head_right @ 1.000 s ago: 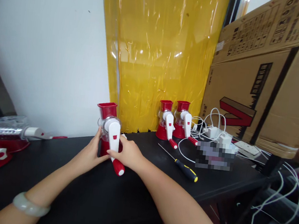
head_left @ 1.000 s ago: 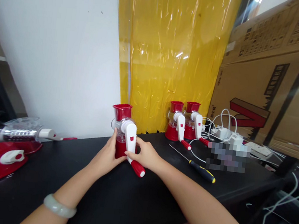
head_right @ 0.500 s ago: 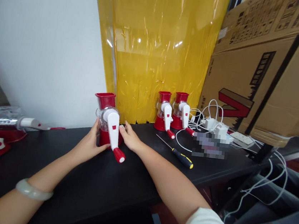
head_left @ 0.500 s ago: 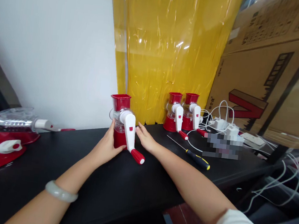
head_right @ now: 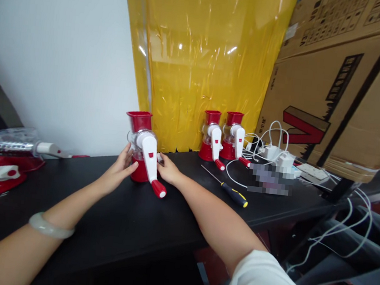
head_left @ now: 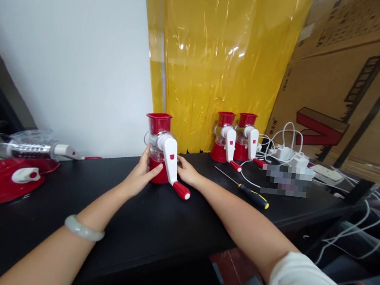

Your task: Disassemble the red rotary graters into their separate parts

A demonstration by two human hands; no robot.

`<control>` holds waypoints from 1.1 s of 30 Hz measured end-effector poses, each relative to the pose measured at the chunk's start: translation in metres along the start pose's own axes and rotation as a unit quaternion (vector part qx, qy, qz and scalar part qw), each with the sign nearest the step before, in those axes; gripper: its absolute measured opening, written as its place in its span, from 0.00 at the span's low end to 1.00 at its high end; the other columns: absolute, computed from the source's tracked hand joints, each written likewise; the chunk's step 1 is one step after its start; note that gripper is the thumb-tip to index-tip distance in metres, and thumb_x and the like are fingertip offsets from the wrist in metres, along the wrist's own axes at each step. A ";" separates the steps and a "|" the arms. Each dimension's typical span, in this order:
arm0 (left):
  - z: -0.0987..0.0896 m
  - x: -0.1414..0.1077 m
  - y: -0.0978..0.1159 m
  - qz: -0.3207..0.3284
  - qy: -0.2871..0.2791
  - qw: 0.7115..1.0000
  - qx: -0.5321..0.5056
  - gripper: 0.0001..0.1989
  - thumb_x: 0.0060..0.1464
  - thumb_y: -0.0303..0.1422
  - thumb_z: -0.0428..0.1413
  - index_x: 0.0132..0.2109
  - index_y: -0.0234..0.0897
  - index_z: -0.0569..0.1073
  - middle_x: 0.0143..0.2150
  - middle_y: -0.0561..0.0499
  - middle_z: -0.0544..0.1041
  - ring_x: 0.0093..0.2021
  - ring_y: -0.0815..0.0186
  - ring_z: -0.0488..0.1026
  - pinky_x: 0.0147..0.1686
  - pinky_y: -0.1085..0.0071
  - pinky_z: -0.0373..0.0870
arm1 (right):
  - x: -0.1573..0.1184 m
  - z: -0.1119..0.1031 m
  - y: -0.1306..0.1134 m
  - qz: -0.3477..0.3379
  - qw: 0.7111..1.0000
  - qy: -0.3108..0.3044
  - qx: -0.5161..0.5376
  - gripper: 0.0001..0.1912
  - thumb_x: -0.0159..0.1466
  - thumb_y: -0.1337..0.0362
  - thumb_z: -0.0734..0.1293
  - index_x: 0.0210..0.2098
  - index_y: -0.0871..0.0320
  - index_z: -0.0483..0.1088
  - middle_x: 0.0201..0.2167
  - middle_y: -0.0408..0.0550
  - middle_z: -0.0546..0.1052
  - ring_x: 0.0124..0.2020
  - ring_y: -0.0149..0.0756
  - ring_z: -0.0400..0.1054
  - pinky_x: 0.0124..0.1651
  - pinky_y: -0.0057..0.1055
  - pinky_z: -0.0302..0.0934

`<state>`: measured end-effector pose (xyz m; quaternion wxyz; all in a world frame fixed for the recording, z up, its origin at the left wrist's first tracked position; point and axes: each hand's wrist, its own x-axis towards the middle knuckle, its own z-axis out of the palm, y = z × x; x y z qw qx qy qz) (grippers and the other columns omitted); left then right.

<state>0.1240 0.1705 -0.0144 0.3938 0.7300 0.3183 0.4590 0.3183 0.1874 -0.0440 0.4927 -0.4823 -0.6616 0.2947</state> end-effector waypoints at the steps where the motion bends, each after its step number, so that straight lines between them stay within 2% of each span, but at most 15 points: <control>1: 0.000 -0.001 -0.002 -0.003 -0.003 1.000 -0.008 0.54 0.51 0.51 0.58 0.70 0.41 0.31 0.73 0.40 0.36 0.71 0.50 0.36 0.67 0.49 0.38 | 0.000 0.000 0.000 0.004 1.000 0.001 -0.005 0.25 0.63 0.59 0.66 0.59 0.55 0.63 0.48 0.52 0.76 0.45 0.37 0.72 0.51 0.37 0.64; 4: 0.003 -0.002 -0.003 0.004 -0.016 0.999 -0.039 0.54 0.51 0.51 0.58 0.70 0.41 0.31 0.73 0.39 0.37 0.71 0.50 0.38 0.67 0.50 0.40 | 0.000 -0.005 -0.002 0.019 0.999 0.006 -0.031 0.24 0.62 0.57 0.66 0.56 0.58 0.66 0.45 0.53 0.76 0.41 0.37 0.72 0.47 0.35 0.65; 7: 0.002 -0.002 0.005 0.011 -0.034 0.996 -0.084 0.53 0.50 0.53 0.58 0.71 0.42 0.36 0.72 0.41 0.42 0.71 0.50 0.43 0.67 0.52 0.45 | -0.004 -0.014 -0.009 0.022 0.997 -0.001 -0.070 0.25 0.56 0.51 0.70 0.47 0.61 0.69 0.39 0.52 0.76 0.36 0.38 0.71 0.40 0.34 0.64; 11: -0.016 -0.004 0.031 -0.034 -0.081 0.991 -0.103 0.46 0.49 0.57 0.55 0.67 0.38 0.55 0.67 0.39 0.60 0.66 0.44 0.57 0.62 0.50 0.57 | -0.016 -0.024 -0.030 -0.014 0.973 -0.053 -0.225 0.31 0.52 0.38 0.68 0.40 0.60 0.68 0.31 0.50 0.76 0.30 0.37 0.69 0.31 0.30 0.59; 14: -0.038 -0.006 0.053 -0.043 -0.106 0.993 -0.011 0.40 0.48 0.51 0.60 0.64 0.38 0.63 0.63 0.39 0.67 0.62 0.45 0.63 0.60 0.51 0.61 | -0.028 -0.027 -0.050 -0.056 0.939 -0.077 -0.331 0.33 0.54 0.32 0.61 0.36 0.58 0.69 0.31 0.51 0.77 0.29 0.37 0.69 0.29 0.29 0.55; 16: -0.048 -0.009 0.064 -0.011 -0.082 0.993 0.088 0.42 0.43 0.44 0.65 0.64 0.40 0.62 0.64 0.41 0.65 0.62 0.48 0.64 0.60 0.52 0.61 | -0.035 -0.026 -0.061 -0.075 0.921 -0.078 -0.374 0.34 0.55 0.31 0.58 0.32 0.57 0.71 0.29 0.50 0.76 0.29 0.38 0.70 0.29 0.29 0.53; 19: -0.050 -0.013 0.073 0.050 -0.021 0.978 0.202 0.42 0.41 0.41 0.66 0.63 0.41 0.63 0.64 0.42 0.66 0.59 0.52 0.67 0.60 0.55 0.63 | -0.042 -0.022 -0.071 -0.087 0.911 -0.070 -0.398 0.35 0.57 0.31 0.54 0.23 0.56 0.69 0.23 0.49 0.74 0.25 0.36 0.67 0.26 0.29 0.49; 22: -0.044 -0.014 0.075 0.090 0.024 0.959 0.268 0.37 0.45 0.40 0.63 0.62 0.39 0.63 0.60 0.43 0.70 0.56 0.55 0.71 0.57 0.56 0.65 | -0.045 -0.017 -0.073 -0.113 0.913 -0.086 -0.382 0.36 0.61 0.34 0.52 0.17 0.57 0.65 0.17 0.47 0.70 0.20 0.31 0.61 0.24 0.29 0.45; 25: -0.045 -0.013 0.072 0.107 0.025 0.952 0.285 0.37 0.46 0.40 0.63 0.62 0.39 0.62 0.59 0.43 0.70 0.56 0.55 0.70 0.57 0.57 0.65 | -0.047 -0.014 -0.072 -0.153 0.920 -0.113 -0.344 0.32 0.64 0.40 0.55 0.17 0.58 0.64 0.16 0.44 0.68 0.18 0.28 0.57 0.24 0.29 0.44; 29: -0.052 -0.008 0.058 0.097 -0.002 0.967 0.234 0.40 0.47 0.41 0.62 0.64 0.41 0.57 0.61 0.42 0.68 0.58 0.54 0.68 0.57 0.56 0.64 | -0.049 -0.011 -0.072 -0.164 0.925 -0.109 -0.325 0.28 0.65 0.45 0.58 0.17 0.58 0.63 0.15 0.42 0.66 0.18 0.26 0.55 0.24 0.28 0.43; 33: -0.055 -0.005 0.041 0.068 -0.002 0.981 0.182 0.39 0.44 0.42 0.64 0.61 0.37 0.60 0.55 0.42 0.73 0.52 0.55 0.72 0.53 0.57 0.67 | -0.049 -0.010 -0.071 -0.160 0.932 -0.116 -0.304 0.26 0.65 0.48 0.60 0.17 0.58 0.62 0.15 0.41 0.65 0.18 0.25 0.54 0.24 0.27 0.44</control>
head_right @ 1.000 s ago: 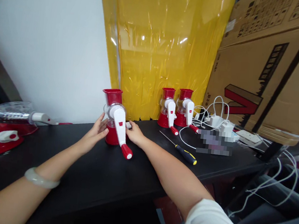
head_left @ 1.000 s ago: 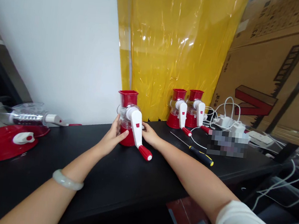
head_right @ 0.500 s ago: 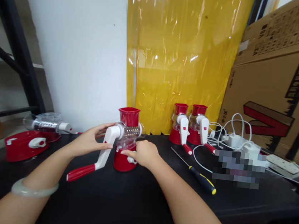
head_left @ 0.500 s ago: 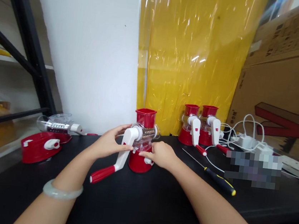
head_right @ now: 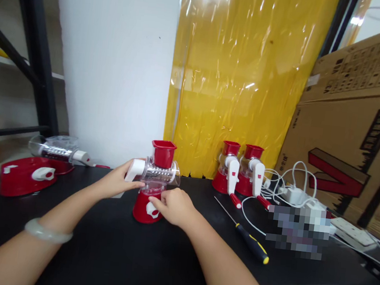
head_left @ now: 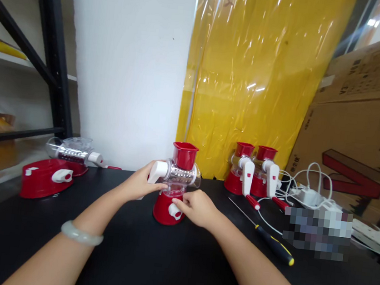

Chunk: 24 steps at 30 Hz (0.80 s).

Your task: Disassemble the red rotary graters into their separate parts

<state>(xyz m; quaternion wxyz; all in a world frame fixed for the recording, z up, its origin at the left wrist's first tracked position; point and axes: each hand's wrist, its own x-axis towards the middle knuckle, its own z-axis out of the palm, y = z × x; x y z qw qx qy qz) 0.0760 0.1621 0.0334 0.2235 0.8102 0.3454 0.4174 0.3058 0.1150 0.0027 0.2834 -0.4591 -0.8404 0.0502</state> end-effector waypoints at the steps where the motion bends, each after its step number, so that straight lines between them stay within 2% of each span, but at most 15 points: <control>1: 0.002 0.000 -0.003 0.001 0.007 1.000 -0.006 0.39 0.43 0.42 0.64 0.60 0.36 0.61 0.53 0.42 0.74 0.51 0.54 0.73 0.52 0.57 0.67 | 0.000 0.001 0.000 -0.001 1.000 -0.005 0.012 0.25 0.65 0.49 0.60 0.18 0.58 0.62 0.16 0.40 0.66 0.18 0.25 0.54 0.24 0.26 0.45; 3: 0.005 -0.001 -0.005 0.014 0.043 0.999 -0.006 0.35 0.48 0.45 0.60 0.59 0.35 0.62 0.53 0.41 0.74 0.51 0.54 0.72 0.52 0.59 0.67 | 0.000 0.003 0.001 -0.002 0.999 -0.018 0.041 0.23 0.64 0.50 0.61 0.20 0.58 0.62 0.17 0.40 0.67 0.19 0.25 0.56 0.25 0.25 0.47; 5: 0.009 -0.003 -0.004 0.022 0.104 0.994 0.013 0.28 0.57 0.48 0.51 0.59 0.35 0.63 0.55 0.42 0.73 0.53 0.55 0.71 0.53 0.61 0.66 | -0.001 0.006 -0.001 -0.008 0.997 -0.034 0.063 0.21 0.64 0.50 0.62 0.22 0.58 0.64 0.18 0.41 0.69 0.20 0.25 0.59 0.26 0.24 0.49; 7: 0.014 -0.005 -0.001 0.017 0.166 0.985 0.044 0.24 0.61 0.47 0.45 0.57 0.36 0.65 0.54 0.43 0.74 0.53 0.57 0.71 0.52 0.63 0.65 | -0.005 0.009 -0.004 -0.029 0.997 -0.037 0.058 0.20 0.64 0.51 0.62 0.22 0.58 0.64 0.19 0.41 0.71 0.20 0.25 0.60 0.26 0.24 0.50; 9: 0.017 -0.006 0.003 0.012 0.201 0.977 0.070 0.22 0.61 0.47 0.45 0.54 0.37 0.67 0.50 0.45 0.76 0.49 0.58 0.73 0.50 0.64 0.66 | -0.008 0.008 -0.009 -0.069 0.997 -0.017 0.028 0.19 0.64 0.53 0.62 0.22 0.58 0.64 0.19 0.41 0.70 0.20 0.26 0.60 0.27 0.25 0.50; 11: 0.019 -0.007 0.005 0.011 0.212 0.974 0.083 0.20 0.61 0.46 0.45 0.51 0.37 0.68 0.46 0.46 0.77 0.46 0.58 0.74 0.47 0.66 0.67 | -0.009 0.001 -0.016 -0.124 0.992 0.039 -0.004 0.19 0.66 0.57 0.60 0.20 0.57 0.62 0.19 0.42 0.69 0.21 0.27 0.59 0.28 0.27 0.50; 14: 0.020 -0.009 0.005 -0.007 0.200 0.976 0.088 0.19 0.61 0.47 0.45 0.48 0.39 0.68 0.40 0.48 0.78 0.40 0.59 0.76 0.40 0.67 0.68 | 0.002 -0.026 -0.034 -0.200 0.964 0.172 -0.020 0.19 0.67 0.62 0.57 0.19 0.56 0.59 0.18 0.43 0.66 0.21 0.29 0.58 0.28 0.28 0.51; 17: 0.019 -0.009 0.004 -0.020 0.184 0.980 0.076 0.19 0.61 0.48 0.44 0.47 0.39 0.68 0.36 0.50 0.78 0.36 0.60 0.76 0.35 0.69 0.67 | 0.026 -0.072 -0.062 -0.247 0.929 0.276 -0.011 0.15 0.66 0.62 0.59 0.23 0.56 0.62 0.20 0.44 0.68 0.24 0.30 0.60 0.31 0.29 0.54; 19: 0.019 -0.009 0.003 -0.021 0.185 0.980 0.066 0.19 0.61 0.48 0.45 0.46 0.39 0.67 0.34 0.51 0.78 0.33 0.61 0.75 0.33 0.69 0.66 | 0.044 -0.102 -0.079 -0.250 0.916 0.313 -0.007 0.13 0.65 0.61 0.60 0.25 0.56 0.65 0.24 0.45 0.71 0.28 0.32 0.64 0.36 0.30 0.57; 21: 0.020 -0.009 0.002 -0.023 0.191 0.979 0.063 0.19 0.61 0.48 0.45 0.46 0.39 0.68 0.32 0.52 0.77 0.32 0.62 0.74 0.32 0.70 0.65 | 0.060 -0.123 -0.089 -0.224 0.919 0.323 0.042 0.14 0.66 0.58 0.59 0.28 0.56 0.66 0.27 0.45 0.73 0.31 0.32 0.67 0.39 0.30 0.59; 24: 0.021 -0.009 0.001 -0.025 0.193 0.979 0.055 0.18 0.61 0.48 0.45 0.45 0.39 0.67 0.32 0.52 0.77 0.31 0.63 0.73 0.32 0.71 0.65 | 0.071 -0.131 -0.089 -0.175 0.932 0.300 0.105 0.18 0.68 0.53 0.58 0.30 0.58 0.68 0.27 0.45 0.74 0.31 0.31 0.69 0.37 0.29 0.60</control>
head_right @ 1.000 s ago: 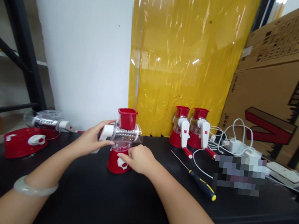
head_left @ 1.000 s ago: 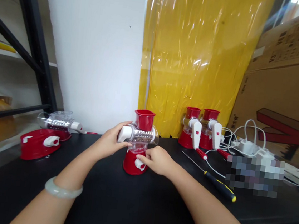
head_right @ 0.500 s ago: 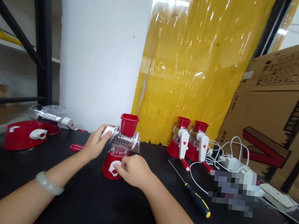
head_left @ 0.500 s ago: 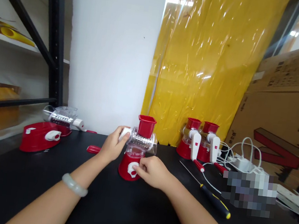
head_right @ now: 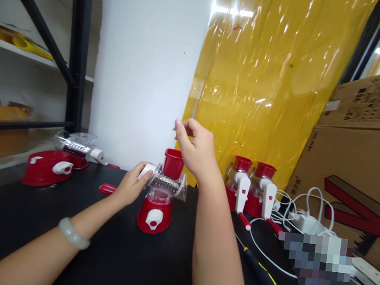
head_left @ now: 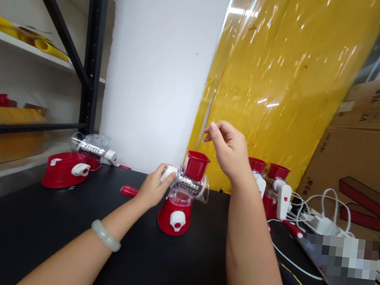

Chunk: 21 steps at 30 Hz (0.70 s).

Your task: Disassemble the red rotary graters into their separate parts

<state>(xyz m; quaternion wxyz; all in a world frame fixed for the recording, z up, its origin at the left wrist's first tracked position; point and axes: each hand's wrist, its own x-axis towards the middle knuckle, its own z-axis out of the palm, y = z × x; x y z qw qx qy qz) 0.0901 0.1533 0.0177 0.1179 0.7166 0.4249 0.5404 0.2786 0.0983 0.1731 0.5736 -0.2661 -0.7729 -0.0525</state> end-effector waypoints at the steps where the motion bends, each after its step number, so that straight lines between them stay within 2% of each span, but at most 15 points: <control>1: 0.000 0.000 -0.001 0.000 -0.001 1.000 -0.004 0.18 0.61 0.48 0.45 0.45 0.39 0.67 0.32 0.52 0.76 0.31 0.63 0.73 0.32 0.71 0.65 | -0.002 0.002 0.004 0.017 1.000 -0.026 -0.002 0.19 0.68 0.53 0.58 0.29 0.58 0.69 0.26 0.45 0.75 0.30 0.31 0.69 0.36 0.29 0.60; 5: 0.001 0.000 -0.002 -0.003 -0.006 1.000 -0.012 0.18 0.61 0.48 0.45 0.45 0.39 0.67 0.33 0.53 0.76 0.31 0.64 0.73 0.33 0.71 0.66 | -0.016 0.015 0.022 0.059 0.979 -0.182 -0.064 0.18 0.65 0.53 0.62 0.28 0.59 0.71 0.25 0.45 0.75 0.26 0.30 0.67 0.31 0.27 0.57; 8: 0.001 0.000 -0.001 -0.007 -0.003 1.000 -0.004 0.19 0.60 0.49 0.46 0.45 0.39 0.67 0.34 0.53 0.76 0.30 0.65 0.73 0.32 0.71 0.66 | -0.022 0.023 0.031 0.059 0.965 -0.227 -0.118 0.15 0.64 0.55 0.64 0.26 0.59 0.70 0.22 0.45 0.73 0.23 0.29 0.63 0.28 0.27 0.53; 13: 0.002 0.000 0.003 -0.021 0.005 1.000 0.016 0.20 0.60 0.50 0.45 0.45 0.38 0.68 0.31 0.53 0.76 0.29 0.64 0.72 0.31 0.71 0.65 | -0.021 0.022 0.033 0.022 0.963 -0.234 -0.133 0.13 0.63 0.61 0.65 0.23 0.58 0.67 0.19 0.41 0.69 0.21 0.28 0.58 0.27 0.27 0.50; 19: 0.003 0.000 0.002 -0.020 0.008 1.000 0.014 0.20 0.60 0.50 0.44 0.45 0.38 0.68 0.30 0.53 0.76 0.29 0.65 0.71 0.31 0.72 0.64 | -0.021 0.016 0.031 0.000 0.977 -0.198 -0.076 0.11 0.63 0.62 0.66 0.25 0.59 0.69 0.22 0.41 0.72 0.24 0.28 0.63 0.30 0.26 0.54; 21: 0.004 0.001 0.001 -0.017 0.008 1.000 0.008 0.20 0.60 0.50 0.44 0.45 0.38 0.68 0.30 0.53 0.76 0.29 0.65 0.71 0.31 0.72 0.64 | -0.020 0.017 0.031 -0.004 0.984 -0.168 -0.059 0.10 0.62 0.63 0.66 0.25 0.59 0.68 0.22 0.41 0.72 0.25 0.28 0.64 0.32 0.26 0.56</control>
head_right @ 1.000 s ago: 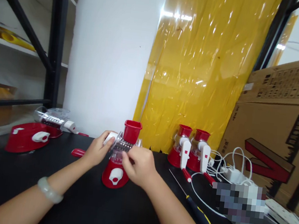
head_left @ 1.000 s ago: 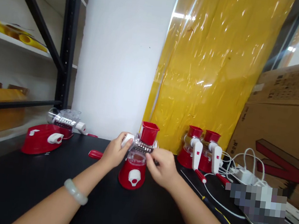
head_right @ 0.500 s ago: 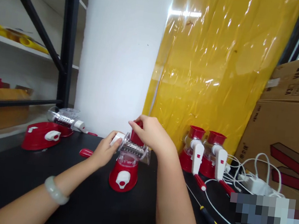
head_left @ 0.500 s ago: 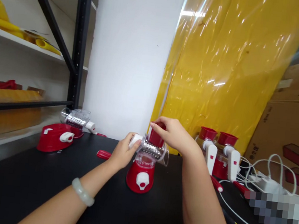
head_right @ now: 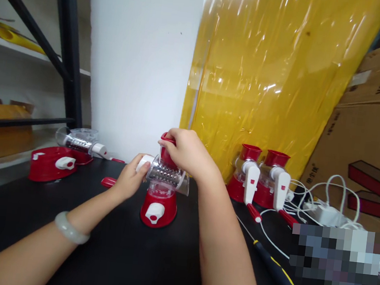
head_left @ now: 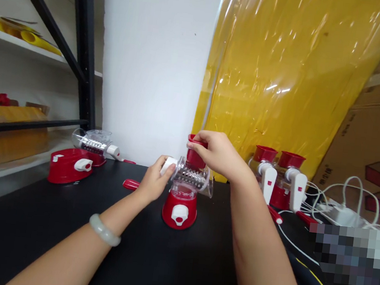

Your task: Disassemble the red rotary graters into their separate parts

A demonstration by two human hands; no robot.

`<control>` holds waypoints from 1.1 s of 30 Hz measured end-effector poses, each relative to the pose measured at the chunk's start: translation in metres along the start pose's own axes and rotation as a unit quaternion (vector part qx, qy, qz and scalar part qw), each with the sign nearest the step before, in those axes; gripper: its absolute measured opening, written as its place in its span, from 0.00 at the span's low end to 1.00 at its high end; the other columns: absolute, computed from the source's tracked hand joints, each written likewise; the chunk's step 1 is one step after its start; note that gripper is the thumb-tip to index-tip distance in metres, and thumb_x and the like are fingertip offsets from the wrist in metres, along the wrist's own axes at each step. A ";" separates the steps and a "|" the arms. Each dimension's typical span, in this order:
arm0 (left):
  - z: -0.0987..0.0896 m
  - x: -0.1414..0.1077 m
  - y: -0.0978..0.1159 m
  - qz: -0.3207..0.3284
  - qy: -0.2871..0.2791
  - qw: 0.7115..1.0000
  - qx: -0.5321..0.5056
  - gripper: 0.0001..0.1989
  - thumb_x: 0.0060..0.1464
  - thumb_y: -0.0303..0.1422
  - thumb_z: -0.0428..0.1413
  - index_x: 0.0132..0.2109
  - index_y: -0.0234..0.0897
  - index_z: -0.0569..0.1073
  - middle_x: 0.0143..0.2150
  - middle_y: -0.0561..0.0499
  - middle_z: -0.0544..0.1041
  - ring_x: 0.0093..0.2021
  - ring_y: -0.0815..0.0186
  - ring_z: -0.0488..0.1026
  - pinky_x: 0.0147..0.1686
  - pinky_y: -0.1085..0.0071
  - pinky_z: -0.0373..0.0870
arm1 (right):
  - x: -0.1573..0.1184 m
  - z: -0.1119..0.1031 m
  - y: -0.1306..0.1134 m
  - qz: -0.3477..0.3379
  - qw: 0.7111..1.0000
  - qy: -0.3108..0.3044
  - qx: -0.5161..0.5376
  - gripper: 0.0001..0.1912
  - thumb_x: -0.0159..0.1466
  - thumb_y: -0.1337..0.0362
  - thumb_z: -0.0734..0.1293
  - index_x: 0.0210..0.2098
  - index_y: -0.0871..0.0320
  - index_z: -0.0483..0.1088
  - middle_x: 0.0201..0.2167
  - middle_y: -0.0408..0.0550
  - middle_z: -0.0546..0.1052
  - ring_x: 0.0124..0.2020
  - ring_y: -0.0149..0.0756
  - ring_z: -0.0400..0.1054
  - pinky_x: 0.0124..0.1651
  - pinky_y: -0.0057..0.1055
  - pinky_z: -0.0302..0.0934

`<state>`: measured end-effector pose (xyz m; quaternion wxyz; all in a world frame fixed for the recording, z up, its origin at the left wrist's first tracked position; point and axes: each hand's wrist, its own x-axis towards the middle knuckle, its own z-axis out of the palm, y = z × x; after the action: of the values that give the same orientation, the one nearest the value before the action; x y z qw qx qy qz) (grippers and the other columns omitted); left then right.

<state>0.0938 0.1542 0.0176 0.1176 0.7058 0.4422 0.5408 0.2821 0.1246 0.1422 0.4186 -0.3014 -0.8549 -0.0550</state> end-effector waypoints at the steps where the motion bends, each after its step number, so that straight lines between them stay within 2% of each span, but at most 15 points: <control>1: 0.000 0.000 0.000 0.001 0.000 1.000 -0.002 0.20 0.60 0.50 0.44 0.45 0.38 0.68 0.30 0.53 0.76 0.29 0.65 0.71 0.31 0.72 0.64 | 0.001 0.000 0.001 -0.002 0.999 0.032 0.010 0.10 0.63 0.63 0.66 0.25 0.59 0.68 0.23 0.41 0.72 0.26 0.28 0.65 0.33 0.27 0.56; 4: 0.001 0.000 0.000 -0.005 -0.004 1.000 -0.004 0.21 0.60 0.50 0.45 0.45 0.38 0.68 0.29 0.54 0.75 0.28 0.66 0.71 0.31 0.72 0.65 | 0.005 -0.003 0.008 -0.006 0.980 0.197 0.029 0.10 0.66 0.60 0.61 0.31 0.58 0.68 0.28 0.44 0.72 0.30 0.31 0.66 0.36 0.29 0.59; 7: 0.002 0.000 0.000 -0.015 0.001 1.000 -0.006 0.21 0.60 0.50 0.45 0.45 0.38 0.68 0.28 0.55 0.74 0.28 0.66 0.70 0.31 0.72 0.65 | 0.005 -0.014 0.027 -0.002 0.934 0.357 -0.015 0.13 0.69 0.56 0.56 0.37 0.56 0.68 0.34 0.47 0.70 0.37 0.35 0.65 0.42 0.35 0.59; 10: 0.000 0.002 -0.004 -0.025 0.049 0.998 -0.014 0.20 0.59 0.50 0.46 0.44 0.38 0.69 0.27 0.54 0.73 0.28 0.66 0.70 0.31 0.73 0.65 | 0.002 -0.021 0.057 0.026 0.909 0.409 -0.081 0.12 0.67 0.55 0.60 0.36 0.55 0.69 0.35 0.48 0.69 0.42 0.39 0.63 0.49 0.40 0.56; 12: -0.001 0.005 -0.009 -0.035 0.095 0.995 -0.014 0.20 0.59 0.49 0.46 0.42 0.38 0.69 0.28 0.54 0.73 0.28 0.66 0.70 0.31 0.73 0.64 | -0.002 -0.017 0.081 0.067 0.913 0.388 -0.101 0.10 0.64 0.56 0.63 0.34 0.56 0.71 0.36 0.49 0.69 0.43 0.41 0.61 0.52 0.43 0.54; 14: -0.004 0.008 -0.015 -0.048 0.134 0.990 -0.008 0.19 0.58 0.49 0.47 0.41 0.38 0.69 0.28 0.54 0.73 0.29 0.66 0.69 0.30 0.73 0.64 | -0.007 -0.003 0.106 0.124 0.925 0.338 -0.119 0.10 0.62 0.57 0.66 0.34 0.56 0.74 0.40 0.52 0.68 0.46 0.44 0.58 0.54 0.45 0.53; 16: -0.006 0.011 -0.020 -0.061 0.162 0.985 0.000 0.19 0.58 0.50 0.48 0.39 0.38 0.68 0.28 0.54 0.72 0.29 0.66 0.69 0.30 0.73 0.64 | -0.014 0.019 0.127 0.172 0.940 0.262 -0.132 0.10 0.61 0.57 0.67 0.35 0.56 0.77 0.43 0.55 0.67 0.49 0.47 0.56 0.54 0.45 0.52; 19: -0.009 0.015 -0.026 -0.067 0.184 0.981 0.013 0.19 0.57 0.50 0.48 0.37 0.38 0.67 0.27 0.54 0.71 0.28 0.66 0.68 0.30 0.73 0.64 | -0.029 0.058 0.149 0.235 0.950 0.155 -0.135 0.11 0.61 0.57 0.67 0.35 0.55 0.79 0.42 0.54 0.66 0.48 0.45 0.56 0.53 0.42 0.54; 22: -0.010 0.016 -0.029 -0.060 0.192 0.979 0.022 0.18 0.58 0.50 0.47 0.35 0.39 0.68 0.26 0.55 0.71 0.28 0.66 0.68 0.30 0.73 0.64 | -0.044 0.091 0.158 0.270 0.948 0.071 -0.150 0.10 0.61 0.56 0.68 0.36 0.52 0.80 0.42 0.53 0.66 0.46 0.44 0.56 0.50 0.38 0.56; 25: -0.010 0.017 -0.030 -0.059 0.190 0.980 0.024 0.18 0.58 0.49 0.47 0.34 0.39 0.68 0.24 0.55 0.70 0.27 0.66 0.68 0.28 0.73 0.63 | -0.058 0.114 0.160 0.280 0.944 0.029 -0.170 0.10 0.61 0.54 0.68 0.36 0.49 0.80 0.43 0.52 0.65 0.47 0.44 0.56 0.45 0.35 0.58; 29: -0.008 0.016 -0.030 -0.065 0.176 0.982 0.020 0.19 0.58 0.50 0.47 0.32 0.39 0.67 0.23 0.56 0.69 0.25 0.67 0.67 0.27 0.74 0.62 | -0.070 0.131 0.158 0.250 0.945 -0.006 -0.209 0.11 0.62 0.53 0.66 0.35 0.49 0.79 0.43 0.52 0.64 0.47 0.44 0.56 0.40 0.33 0.58; 33: -0.007 0.015 -0.028 -0.071 0.163 0.984 0.015 0.19 0.58 0.50 0.47 0.31 0.39 0.67 0.21 0.57 0.68 0.23 0.68 0.67 0.26 0.73 0.61 | -0.075 0.137 0.157 0.245 0.944 -0.027 -0.220 0.11 0.62 0.54 0.66 0.34 0.51 0.78 0.43 0.53 0.64 0.48 0.45 0.57 0.41 0.34 0.59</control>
<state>0.0737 0.1801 0.0123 0.0710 0.5766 0.5125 0.6323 0.3115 0.2642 -0.0266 0.3189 -0.5874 -0.7325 -0.1292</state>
